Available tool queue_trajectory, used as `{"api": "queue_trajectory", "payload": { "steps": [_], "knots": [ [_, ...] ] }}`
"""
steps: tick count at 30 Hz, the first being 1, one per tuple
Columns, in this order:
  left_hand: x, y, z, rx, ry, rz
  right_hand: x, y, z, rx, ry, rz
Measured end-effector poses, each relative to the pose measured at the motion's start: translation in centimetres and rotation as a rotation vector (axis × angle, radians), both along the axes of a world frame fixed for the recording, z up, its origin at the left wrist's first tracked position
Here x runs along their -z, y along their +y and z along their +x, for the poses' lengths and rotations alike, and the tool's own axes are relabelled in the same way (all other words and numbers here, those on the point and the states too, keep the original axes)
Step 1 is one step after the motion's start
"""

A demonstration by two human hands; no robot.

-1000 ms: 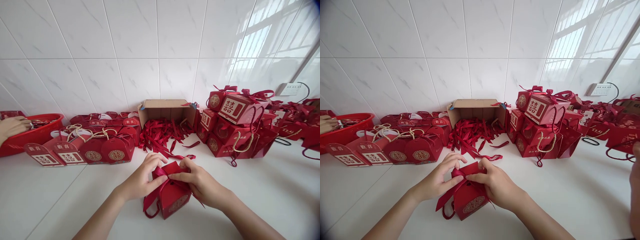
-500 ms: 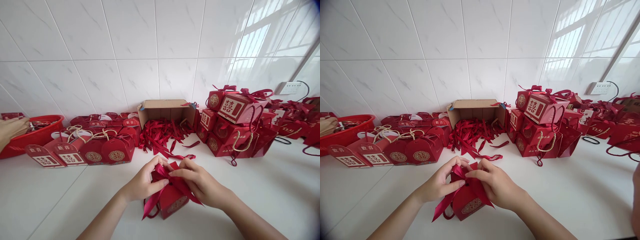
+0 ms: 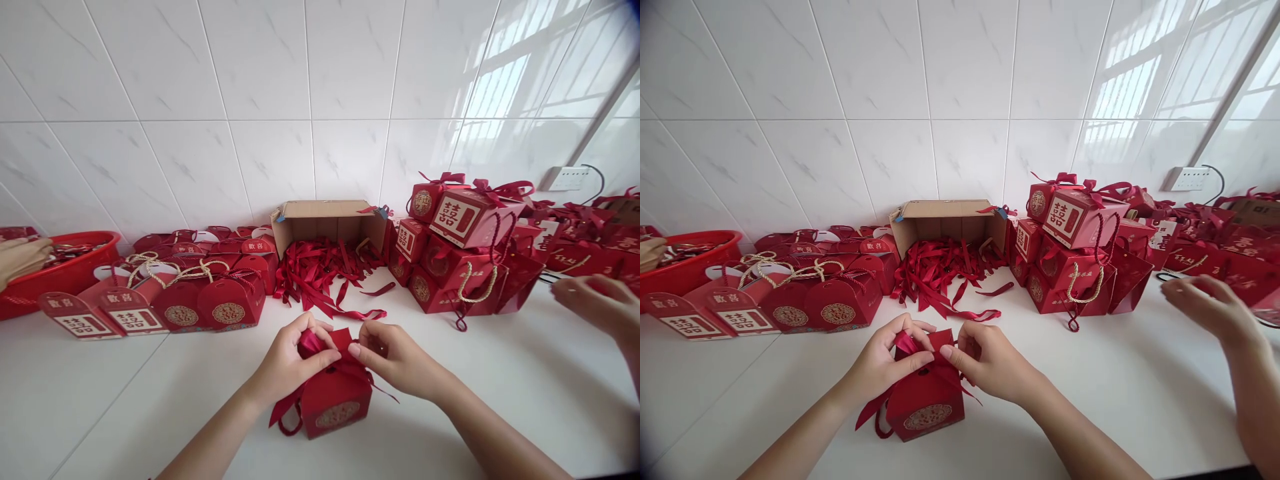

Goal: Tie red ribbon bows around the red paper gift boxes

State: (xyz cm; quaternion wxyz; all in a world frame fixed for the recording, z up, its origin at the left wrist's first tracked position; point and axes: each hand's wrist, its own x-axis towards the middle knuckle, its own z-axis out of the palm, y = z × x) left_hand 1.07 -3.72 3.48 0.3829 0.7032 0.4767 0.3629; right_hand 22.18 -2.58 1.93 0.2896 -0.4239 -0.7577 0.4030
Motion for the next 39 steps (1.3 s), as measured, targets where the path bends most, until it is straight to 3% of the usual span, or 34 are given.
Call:
{"api": "queue_trajectory", "payload": {
  "steps": [6, 10, 13, 19, 39],
  "knots": [
    [0.1, 0.0, 0.0, -0.027, 0.018, 0.014, 0.3, 0.3, 0.1, 0.05, -0.016, -0.105],
    [0.2, 0.1, -0.1, -0.032, 0.006, 0.011, 0.2, 0.3, 0.2, -0.099, 0.066, -0.231],
    [0.3, 0.0, -0.1, -0.063, 0.001, 0.011, 0.0, 0.2, 0.1, -0.126, 0.226, -0.271],
    [0.4, 0.1, -0.3, -0.028, -0.042, -0.036, -0.3, 0.3, 0.1, -0.111, 0.312, -0.312],
    [0.1, 0.3, -0.4, 0.028, -0.046, -0.15, -0.1, 1.5, 1.2, -0.104, 0.254, -0.303]
  ]
}}
